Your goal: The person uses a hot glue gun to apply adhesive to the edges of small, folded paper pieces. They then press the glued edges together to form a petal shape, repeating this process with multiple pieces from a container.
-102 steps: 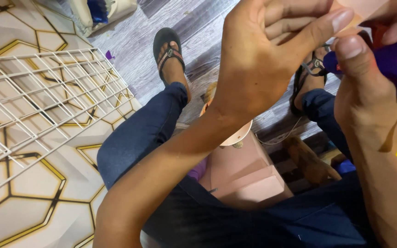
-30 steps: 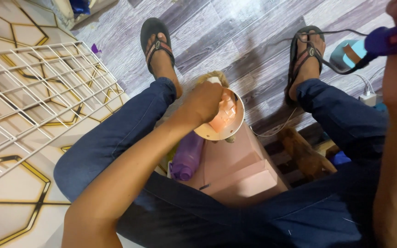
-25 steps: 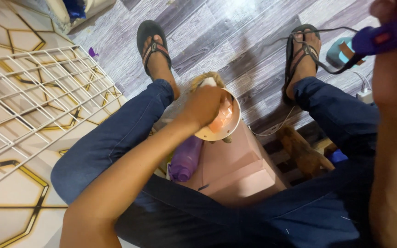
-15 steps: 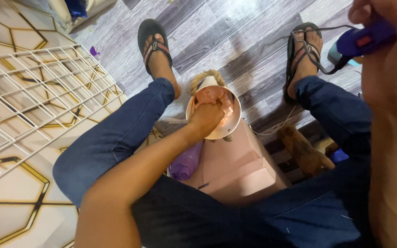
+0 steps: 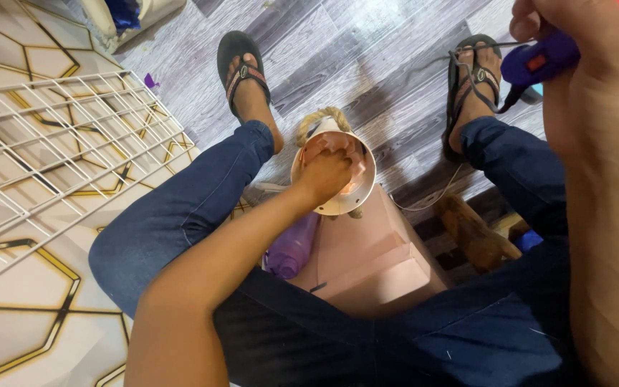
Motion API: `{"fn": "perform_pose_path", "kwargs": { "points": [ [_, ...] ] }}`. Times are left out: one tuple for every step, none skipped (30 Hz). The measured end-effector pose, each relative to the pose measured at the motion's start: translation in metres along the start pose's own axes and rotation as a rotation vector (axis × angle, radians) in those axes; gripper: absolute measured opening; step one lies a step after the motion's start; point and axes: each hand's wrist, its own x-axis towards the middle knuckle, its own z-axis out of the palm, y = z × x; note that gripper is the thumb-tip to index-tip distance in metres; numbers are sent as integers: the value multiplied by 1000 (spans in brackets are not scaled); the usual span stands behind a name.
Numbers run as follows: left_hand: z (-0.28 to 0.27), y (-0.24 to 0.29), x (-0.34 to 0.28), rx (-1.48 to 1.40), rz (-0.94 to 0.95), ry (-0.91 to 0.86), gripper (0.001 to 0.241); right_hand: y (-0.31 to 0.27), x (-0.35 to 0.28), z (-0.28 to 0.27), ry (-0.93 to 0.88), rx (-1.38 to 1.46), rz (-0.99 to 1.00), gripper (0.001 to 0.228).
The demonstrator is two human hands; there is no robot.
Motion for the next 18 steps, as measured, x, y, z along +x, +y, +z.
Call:
{"fn": "perform_pose_path", "kwargs": {
  "points": [
    [-20,-2,1,0,-1,-2,51,3,2,0,-1,2,0,15],
    [-39,-3,2,93,45,76,32,6,3,0,3,10,-14,14],
    [-59,-5,4,185,91,154,19,8,4,-1,7,19,-29,13],
    [-69,-8,7,187,91,155,19,1,3,4,7,20,-32,13],
    [-79,-12,10,44,87,31,17,-6,2,9,4,49,3,12],
    [-88,-15,12,-101,82,-92,21,-14,1,14,1,79,39,13],
    [-88,-17,16,-100,81,-91,21,-14,0,14,1,79,37,13],
    [-87,-18,18,-100,58,-109,19,-14,0,16,12,55,17,15],
    [-86,-20,21,-101,34,-127,20,-14,-1,17,24,31,-2,18],
    [-91,-22,22,-102,32,-127,20,-14,-1,17,22,32,-2,18],
    [-95,-25,22,-113,16,-152,16,-14,-2,16,3,10,-7,18],
    [-100,-28,23,-125,1,-175,21,-15,-2,16,-15,-14,-12,18],
    [-99,-28,20,-126,0,-174,21,-14,-2,17,-17,-14,-12,18],
    [-100,-28,18,-220,-13,-102,16,-14,-1,19,-8,2,-5,17],
    [-100,-28,16,-314,-25,-29,14,-13,1,20,1,19,2,16],
    [-111,-24,11,-313,-28,-26,14,-14,0,19,-2,18,-1,16],
    [-123,-20,7,-372,-66,-5,11,-15,0,19,-40,-24,-18,15],
    [-134,-16,2,-432,-106,16,22,-16,-1,18,-78,-65,-34,13]
  ]
}}
